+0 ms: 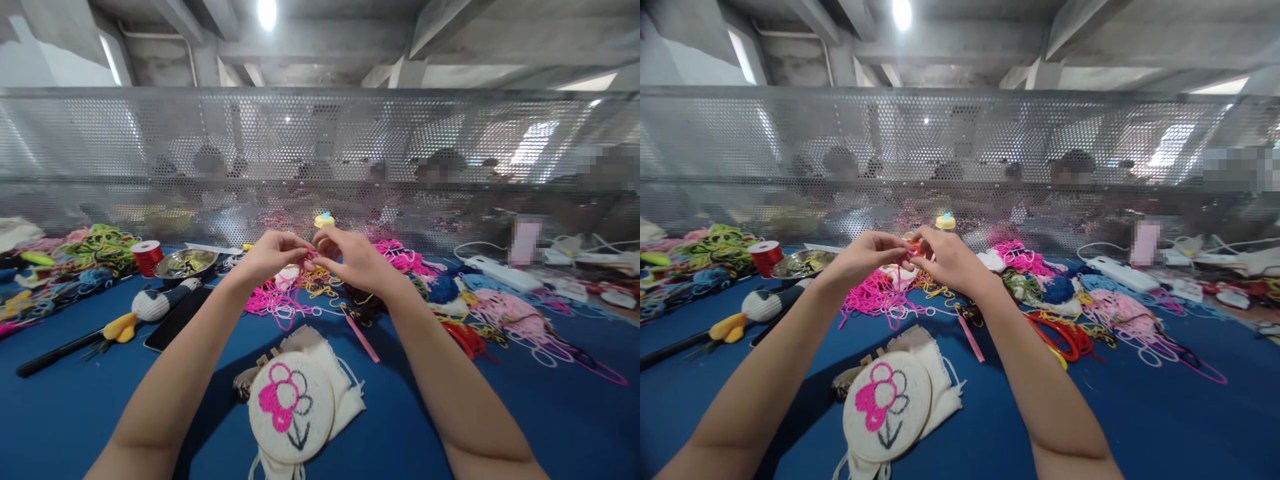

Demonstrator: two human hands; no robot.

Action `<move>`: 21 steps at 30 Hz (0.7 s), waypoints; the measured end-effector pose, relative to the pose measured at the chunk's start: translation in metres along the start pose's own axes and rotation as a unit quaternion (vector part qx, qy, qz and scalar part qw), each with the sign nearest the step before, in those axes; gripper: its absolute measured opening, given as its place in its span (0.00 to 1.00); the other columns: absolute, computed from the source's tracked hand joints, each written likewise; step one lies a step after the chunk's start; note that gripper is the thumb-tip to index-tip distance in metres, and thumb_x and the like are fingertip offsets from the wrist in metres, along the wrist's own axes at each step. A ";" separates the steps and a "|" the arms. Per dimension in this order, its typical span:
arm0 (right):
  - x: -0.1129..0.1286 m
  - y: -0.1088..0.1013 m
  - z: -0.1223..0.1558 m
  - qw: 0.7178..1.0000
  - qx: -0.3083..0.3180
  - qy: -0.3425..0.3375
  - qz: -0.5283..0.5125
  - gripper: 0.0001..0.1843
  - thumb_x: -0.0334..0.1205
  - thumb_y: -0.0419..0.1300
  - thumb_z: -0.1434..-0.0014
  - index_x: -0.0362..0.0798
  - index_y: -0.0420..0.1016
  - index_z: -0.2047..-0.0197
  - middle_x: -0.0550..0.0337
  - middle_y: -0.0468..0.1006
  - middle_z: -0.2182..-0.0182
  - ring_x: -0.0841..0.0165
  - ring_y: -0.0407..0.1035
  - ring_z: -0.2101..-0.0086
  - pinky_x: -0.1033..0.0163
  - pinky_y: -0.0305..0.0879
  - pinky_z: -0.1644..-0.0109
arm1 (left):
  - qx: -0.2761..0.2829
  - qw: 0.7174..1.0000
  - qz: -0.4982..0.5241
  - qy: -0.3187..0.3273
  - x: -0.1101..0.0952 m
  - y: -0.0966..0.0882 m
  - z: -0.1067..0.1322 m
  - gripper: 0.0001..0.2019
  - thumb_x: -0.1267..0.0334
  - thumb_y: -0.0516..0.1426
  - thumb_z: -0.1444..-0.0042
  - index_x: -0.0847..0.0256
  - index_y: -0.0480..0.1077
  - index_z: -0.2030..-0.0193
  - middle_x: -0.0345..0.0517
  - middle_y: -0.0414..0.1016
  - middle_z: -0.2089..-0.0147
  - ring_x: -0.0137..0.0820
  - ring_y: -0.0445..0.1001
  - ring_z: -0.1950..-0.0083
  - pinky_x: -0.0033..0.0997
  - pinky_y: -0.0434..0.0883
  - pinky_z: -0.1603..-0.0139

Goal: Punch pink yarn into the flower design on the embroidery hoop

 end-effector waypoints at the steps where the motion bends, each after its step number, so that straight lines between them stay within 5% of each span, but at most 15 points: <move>1: 0.001 0.003 -0.001 1.000 -0.002 -0.006 -0.001 0.09 0.35 0.53 0.48 0.44 0.62 0.61 0.60 0.71 0.71 0.74 0.65 0.71 0.68 0.60 0.66 | -0.003 1.000 -0.004 -0.003 0.001 0.001 0.000 0.04 0.70 0.56 0.54 0.67 0.72 0.70 0.44 0.75 0.77 0.26 0.74 0.72 0.28 0.69 0.66; 21: -0.007 0.015 -0.007 0.997 -0.067 0.013 0.023 0.03 0.31 0.49 0.48 0.45 0.60 0.72 0.59 0.67 0.76 0.74 0.58 0.75 0.66 0.53 0.71 | -0.010 1.000 0.021 -0.014 0.012 -0.001 -0.005 0.04 0.70 0.56 0.52 0.67 0.72 0.70 0.44 0.74 0.77 0.24 0.72 0.73 0.27 0.68 0.66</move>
Point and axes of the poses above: each hand's wrist, its own z-axis away from the middle knuckle, its own y-axis out of the palm, x = y × z, the point moved 3 cm from there along -z, towards the middle knuckle
